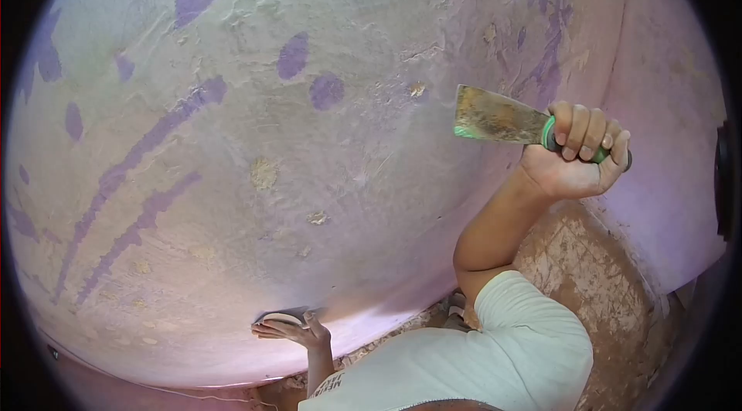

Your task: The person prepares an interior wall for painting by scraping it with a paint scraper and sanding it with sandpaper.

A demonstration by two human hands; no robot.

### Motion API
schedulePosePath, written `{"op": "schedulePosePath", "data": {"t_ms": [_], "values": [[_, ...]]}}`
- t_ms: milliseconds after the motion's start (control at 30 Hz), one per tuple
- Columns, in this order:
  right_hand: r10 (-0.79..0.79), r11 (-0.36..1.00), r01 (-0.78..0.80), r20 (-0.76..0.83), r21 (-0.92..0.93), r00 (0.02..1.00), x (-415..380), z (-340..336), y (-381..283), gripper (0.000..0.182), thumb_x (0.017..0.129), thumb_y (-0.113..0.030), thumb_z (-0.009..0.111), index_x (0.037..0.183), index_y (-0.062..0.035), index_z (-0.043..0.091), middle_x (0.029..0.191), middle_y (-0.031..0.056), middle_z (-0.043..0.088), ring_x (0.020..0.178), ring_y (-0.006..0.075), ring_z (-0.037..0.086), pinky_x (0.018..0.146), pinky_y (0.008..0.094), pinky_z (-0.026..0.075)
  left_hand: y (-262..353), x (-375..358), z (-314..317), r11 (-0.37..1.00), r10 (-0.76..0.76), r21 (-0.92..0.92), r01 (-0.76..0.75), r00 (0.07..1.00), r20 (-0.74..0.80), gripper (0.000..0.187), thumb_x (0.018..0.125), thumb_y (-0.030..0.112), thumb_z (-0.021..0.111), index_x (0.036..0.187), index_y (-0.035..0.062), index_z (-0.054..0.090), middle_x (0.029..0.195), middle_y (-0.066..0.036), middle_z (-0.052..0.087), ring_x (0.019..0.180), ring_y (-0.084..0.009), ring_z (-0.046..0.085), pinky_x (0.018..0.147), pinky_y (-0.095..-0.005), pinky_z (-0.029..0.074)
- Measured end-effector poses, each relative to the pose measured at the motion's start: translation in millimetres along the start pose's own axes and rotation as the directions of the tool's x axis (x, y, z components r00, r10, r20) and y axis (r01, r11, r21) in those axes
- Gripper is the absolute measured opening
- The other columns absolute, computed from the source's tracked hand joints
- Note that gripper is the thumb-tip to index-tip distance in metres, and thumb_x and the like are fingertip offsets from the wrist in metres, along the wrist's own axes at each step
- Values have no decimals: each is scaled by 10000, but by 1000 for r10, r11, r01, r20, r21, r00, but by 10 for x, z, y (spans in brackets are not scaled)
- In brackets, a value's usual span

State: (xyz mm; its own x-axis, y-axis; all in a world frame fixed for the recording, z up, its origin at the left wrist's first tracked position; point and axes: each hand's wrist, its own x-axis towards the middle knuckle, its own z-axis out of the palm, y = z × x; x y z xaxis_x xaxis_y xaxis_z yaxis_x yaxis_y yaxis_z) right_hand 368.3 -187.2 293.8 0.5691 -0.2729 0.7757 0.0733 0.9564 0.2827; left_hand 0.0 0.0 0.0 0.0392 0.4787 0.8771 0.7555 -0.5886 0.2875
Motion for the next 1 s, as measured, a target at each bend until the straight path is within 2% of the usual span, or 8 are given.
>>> {"op": "schedulePosePath", "data": {"t_ms": [200,300,467,567,733,833,867,1000], "values": [[12,996,-9,32,-86,999,1,117,56,293,976,-229,399,699,-151,455,482,-41,325,379,69,252,401,256,287,104,-130,-1,1000,-31,3,31,999,21,918,917,541,407,1488,-38,-20,1528,-312,-108,1400,-488,-161,1065,-645,-113],[-66,995,69,-42,70,997,34,36,-66,268,974,-231,406,721,-154,451,490,-35,325,383,75,254,402,261,285,45,-79,9,1000,-23,5,23,1000,14,917,920,545,402,1489,-36,-22,1527,-313,-109,1400,-487,-161,1065,-645,-112],[44,997,-45,-23,-60,999,-52,123,102,310,977,-245,403,689,-148,459,490,-43,339,376,75,261,400,258,278,1,-14,-7,1000,7,23,-7,1000,5,917,923,554,392,1488,-36,-23,1528,-310,-112,1401,-485,-160,1065,-645,-112],[-32,993,36,-36,111,999,-3,11,-71,301,977,-240,402,692,-151,439,490,-42,330,377,76,252,398,270,279,11,-7,-9,1000,-18,14,18,1000,11,916,923,550,394,1488,-39,-22,1527,-312,-114,1401,-484,-163,1066,-644,-111],[59,996,-59,5,-68,998,-27,124,123,291,971,-234,400,694,-158,439,487,-43,333,375,72,265,400,252,279,-13,-51,-12,1000,-15,10,15,1000,19,914,925,547,393,1486,-43,-20,1525,-316,-115,1399,-486,-165,1066,-643,-114],[-28,993,27,6,115,1000,-17,76,-54,268,958,-216,414,697,-158,432,488,-40,328,375,76,251,393,266,273,-14,-17,-2,1000,-9,7,9,1000,14,910,925,541,393,1486,-45,-21,1525,-315,-114,1399,-487,-164,1065,-643,-116],[-28,999,26,76,21,997,-14,14,-17,259,954,-214,424,701,-161,438,491,-40,332,376,78,251,399,261,275,-4,-18,-3,1000,-9,6,9,1000,14,909,925,538,394,1485,-45,-21,1525,-315,-113,1399,-487,-164,1064,-643,-117],[65,998,-66,-54,-12,996,-26,114,172,282,963,-230,425,689,-165,443,487,-44,320,377,71,257,409,249,277,-1,-24,-10,1000,-2,3,2,1000,14,907,924,535,398,1487,-41,-21,1527,-311,-114,1398,-487,-168,1063,-644,-120]]}}
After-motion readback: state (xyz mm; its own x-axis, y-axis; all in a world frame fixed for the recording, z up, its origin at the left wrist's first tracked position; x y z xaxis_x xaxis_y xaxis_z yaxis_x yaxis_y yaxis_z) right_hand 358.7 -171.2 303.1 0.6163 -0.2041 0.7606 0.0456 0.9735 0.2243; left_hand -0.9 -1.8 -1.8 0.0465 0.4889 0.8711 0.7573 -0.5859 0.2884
